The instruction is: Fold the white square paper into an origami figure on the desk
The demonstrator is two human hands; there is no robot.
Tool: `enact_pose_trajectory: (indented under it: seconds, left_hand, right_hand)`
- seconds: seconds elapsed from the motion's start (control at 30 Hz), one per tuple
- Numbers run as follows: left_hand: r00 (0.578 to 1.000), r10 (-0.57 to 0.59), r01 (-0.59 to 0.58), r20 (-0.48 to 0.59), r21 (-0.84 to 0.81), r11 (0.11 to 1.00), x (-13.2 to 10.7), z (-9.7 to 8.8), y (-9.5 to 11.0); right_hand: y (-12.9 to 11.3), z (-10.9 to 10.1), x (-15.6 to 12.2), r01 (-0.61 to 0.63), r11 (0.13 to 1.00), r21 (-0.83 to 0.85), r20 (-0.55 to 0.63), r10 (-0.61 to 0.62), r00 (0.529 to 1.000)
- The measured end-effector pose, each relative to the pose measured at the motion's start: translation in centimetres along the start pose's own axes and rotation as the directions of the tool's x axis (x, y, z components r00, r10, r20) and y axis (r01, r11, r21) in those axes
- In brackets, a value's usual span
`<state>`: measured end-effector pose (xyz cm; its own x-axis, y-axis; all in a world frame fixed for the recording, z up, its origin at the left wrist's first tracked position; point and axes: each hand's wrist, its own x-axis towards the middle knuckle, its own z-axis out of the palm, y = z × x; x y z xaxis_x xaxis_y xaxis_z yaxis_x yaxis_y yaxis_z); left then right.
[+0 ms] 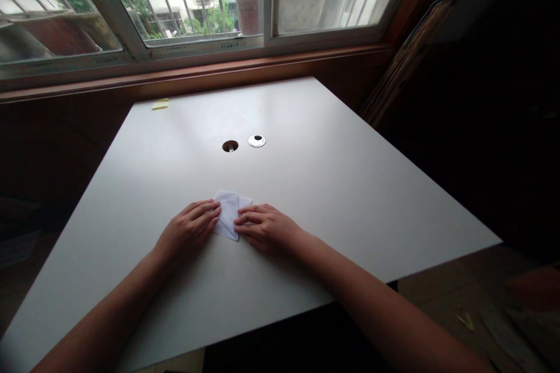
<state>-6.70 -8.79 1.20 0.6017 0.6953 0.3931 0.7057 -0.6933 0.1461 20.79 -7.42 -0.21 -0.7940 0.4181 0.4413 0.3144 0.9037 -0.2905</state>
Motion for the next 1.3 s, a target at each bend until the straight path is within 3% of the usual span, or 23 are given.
enact_pose_trajectory:
  seconds: [0.4, 0.9, 1.3]
  left_hand:
    - [0.992, -0.123, 0.120, -0.036, -0.072, 0.990, 0.3, 0.2, 0.4]
    - [0.952, -0.303, 0.306, 0.046, -0.177, 0.936, 0.4, 0.8, -0.1]
    - [0.930, -0.363, 0.366, 0.057, -0.049, 0.929, 0.6, 0.9, 0.2]
  right_hand:
    - [-1.4, -0.7, 0.6, 0.044, 0.999, 0.002, 0.057, -0.044, 0.997]
    - [-1.7, -1.1, 0.7, 0.012, 0.999, -0.033, 0.190, -0.006, 0.982]
    - [-1.6, -0.9, 0.6, 0.014, 1.000, -0.015, 0.168, -0.012, 0.986]
